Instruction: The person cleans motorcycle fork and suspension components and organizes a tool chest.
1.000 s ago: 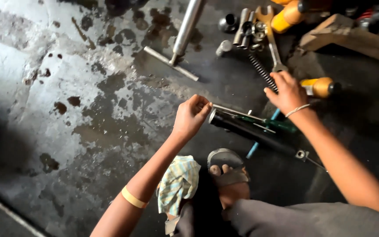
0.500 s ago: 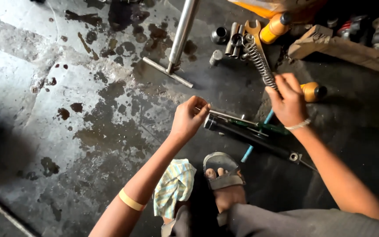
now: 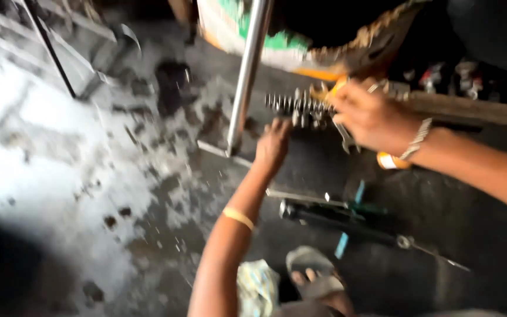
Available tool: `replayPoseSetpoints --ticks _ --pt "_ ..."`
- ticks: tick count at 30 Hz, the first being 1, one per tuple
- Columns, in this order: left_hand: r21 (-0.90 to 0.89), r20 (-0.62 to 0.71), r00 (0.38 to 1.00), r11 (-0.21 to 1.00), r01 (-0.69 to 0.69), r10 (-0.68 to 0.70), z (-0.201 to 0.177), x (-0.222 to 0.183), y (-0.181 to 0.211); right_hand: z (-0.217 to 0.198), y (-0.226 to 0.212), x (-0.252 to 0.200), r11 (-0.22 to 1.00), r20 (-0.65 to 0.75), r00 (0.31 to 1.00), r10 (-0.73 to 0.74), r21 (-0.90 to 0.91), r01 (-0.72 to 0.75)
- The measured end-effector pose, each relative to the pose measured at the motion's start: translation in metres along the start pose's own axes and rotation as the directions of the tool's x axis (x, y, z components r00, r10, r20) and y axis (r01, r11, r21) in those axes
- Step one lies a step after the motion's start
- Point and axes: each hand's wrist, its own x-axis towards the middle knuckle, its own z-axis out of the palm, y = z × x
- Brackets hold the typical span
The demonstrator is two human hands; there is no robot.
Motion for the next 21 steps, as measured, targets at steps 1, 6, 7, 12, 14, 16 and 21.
replayPoseSetpoints --ticks 1,6,7,12,14,16,21 --pt "0.015 -0.009 1.000 0.999 -0.030 0.030 -0.011 0.009 -0.002 0.018 0.005 0.000 1.000 -0.019 1.000 0.016 -0.024 -0.016" --pt "-0.139 -0.094 0.991 0.987 0.081 -0.095 -0.046 -0.046 0.014 0.122 -0.014 -0.025 0.820 0.213 0.900 0.380 0.373 -0.434" --pt "-0.118 -0.075 0.993 0.990 0.080 -0.089 -0.061 -0.057 0.012 0.145 -0.027 -0.027 0.806 0.205 0.896 0.394 0.392 -0.444" --pt "-0.171 -0.026 0.978 0.964 0.202 -0.209 -0.102 -0.083 0.016 0.221 -0.057 -0.028 0.952 0.104 0.974 0.202 0.211 -0.220" --pt "-0.183 -0.036 0.977 0.962 0.201 -0.211 -0.104 -0.089 0.016 0.229 -0.064 -0.024 0.926 0.160 0.957 0.243 0.255 -0.278" --pt "-0.191 -0.035 0.977 0.961 0.202 -0.212 -0.106 -0.094 0.016 0.237 -0.069 -0.024 0.890 0.223 0.932 0.285 0.299 -0.344" --pt "-0.191 -0.030 0.975 0.959 0.209 -0.219 -0.106 -0.092 0.020 0.253 -0.069 -0.034 0.906 0.202 0.918 0.342 0.188 -0.379"
